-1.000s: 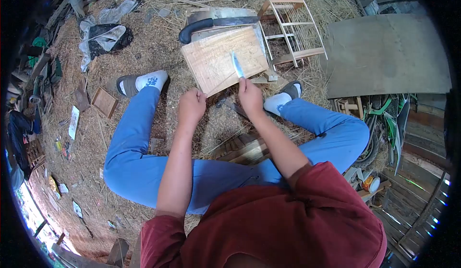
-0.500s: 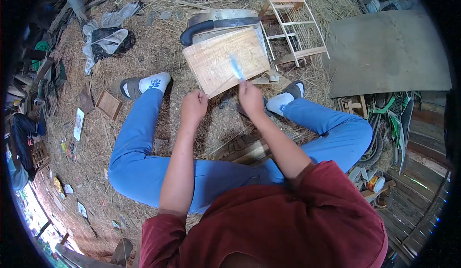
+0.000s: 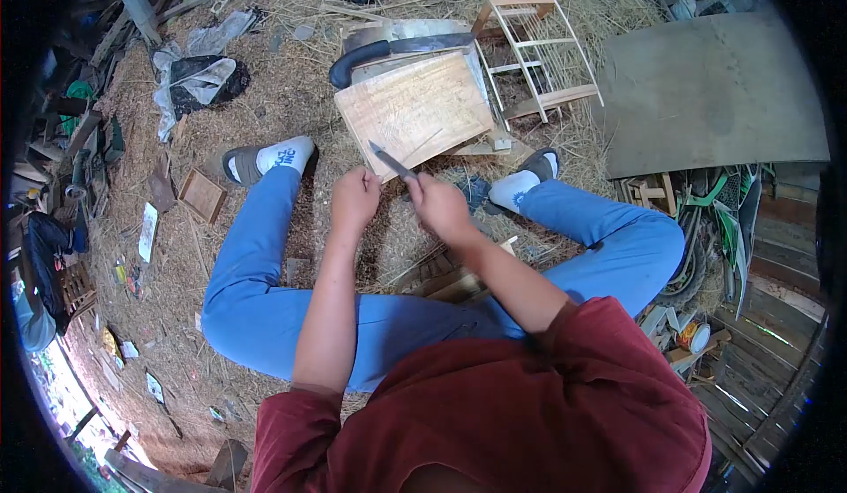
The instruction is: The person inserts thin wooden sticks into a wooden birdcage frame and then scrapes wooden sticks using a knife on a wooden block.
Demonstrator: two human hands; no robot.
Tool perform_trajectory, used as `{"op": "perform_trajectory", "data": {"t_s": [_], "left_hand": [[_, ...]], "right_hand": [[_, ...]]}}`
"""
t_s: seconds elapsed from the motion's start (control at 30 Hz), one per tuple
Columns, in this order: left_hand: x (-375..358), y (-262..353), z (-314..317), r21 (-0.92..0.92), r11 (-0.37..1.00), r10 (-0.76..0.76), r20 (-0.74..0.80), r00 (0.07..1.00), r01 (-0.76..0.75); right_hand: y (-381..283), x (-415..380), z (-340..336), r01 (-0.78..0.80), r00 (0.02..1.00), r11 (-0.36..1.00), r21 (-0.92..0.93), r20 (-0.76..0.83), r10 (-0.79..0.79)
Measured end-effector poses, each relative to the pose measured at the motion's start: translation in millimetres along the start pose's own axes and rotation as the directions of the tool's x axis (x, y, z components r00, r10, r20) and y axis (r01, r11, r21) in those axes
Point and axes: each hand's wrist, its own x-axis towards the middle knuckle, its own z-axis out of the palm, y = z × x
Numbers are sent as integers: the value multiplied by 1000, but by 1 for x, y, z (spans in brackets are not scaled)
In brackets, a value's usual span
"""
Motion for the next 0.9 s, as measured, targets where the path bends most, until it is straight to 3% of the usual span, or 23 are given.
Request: {"op": "perform_trajectory", "data": {"t_s": [0.03,0.07,0.13,0.17,0.2,0.27,0.3,0.33,0.43,0.47,0.53,0.57,0.73,0.9], "left_hand": [[0,-1,0,1,1000,1,4,1000,-1],[0,-2,0,6,1000,-1,6,1000,1],[-1,-1,-1,94,994,57,-24,998,-54],[-2,0,-2,94,994,57,-22,998,-54],[-1,1,-2,59,998,25,-5,1000,-25],[-1,2,-2,21,1000,-7,5,1000,7],[-2,-1,0,-7,1000,-1,2,1000,1],[-2,-3,1,-33,999,7,1,1000,-7],[-1,-6,3,-37,999,18,-15,1000,-19],[-1,-6,2,-37,999,18,-16,1000,-19],[-1,-4,1,-12,999,33,-17,999,-33],[-2,-4,1,-11,999,30,-21,999,-30],[-2,-3,2,43,999,26,-12,1000,-26],[0,-5,4,-18,1000,-5,-7,1000,5]], "right_hand": [[11,10,1,7,994,998,62,-108,0],[24,22,0,-101,975,982,162,-178,129],[26,33,-17,-199,949,970,140,-220,227],[20,27,-11,-192,951,954,228,-196,239],[17,18,-4,-191,951,955,226,-198,237],[12,4,5,-69,993,995,66,-95,75],[2,7,-18,-100,995,995,-29,-19,99],[12,17,-24,-96,995,995,-25,-19,96],[28,38,-23,-206,949,967,149,-212,235],[26,31,-14,-206,949,967,149,-212,235],[7,6,-3,-52,997,997,55,-61,55],[10,4,7,-20,995,998,57,-92,25],[30,38,-24,-176,956,972,156,-208,206],[4,5,-7,-39,995,996,75,-90,46]]}}
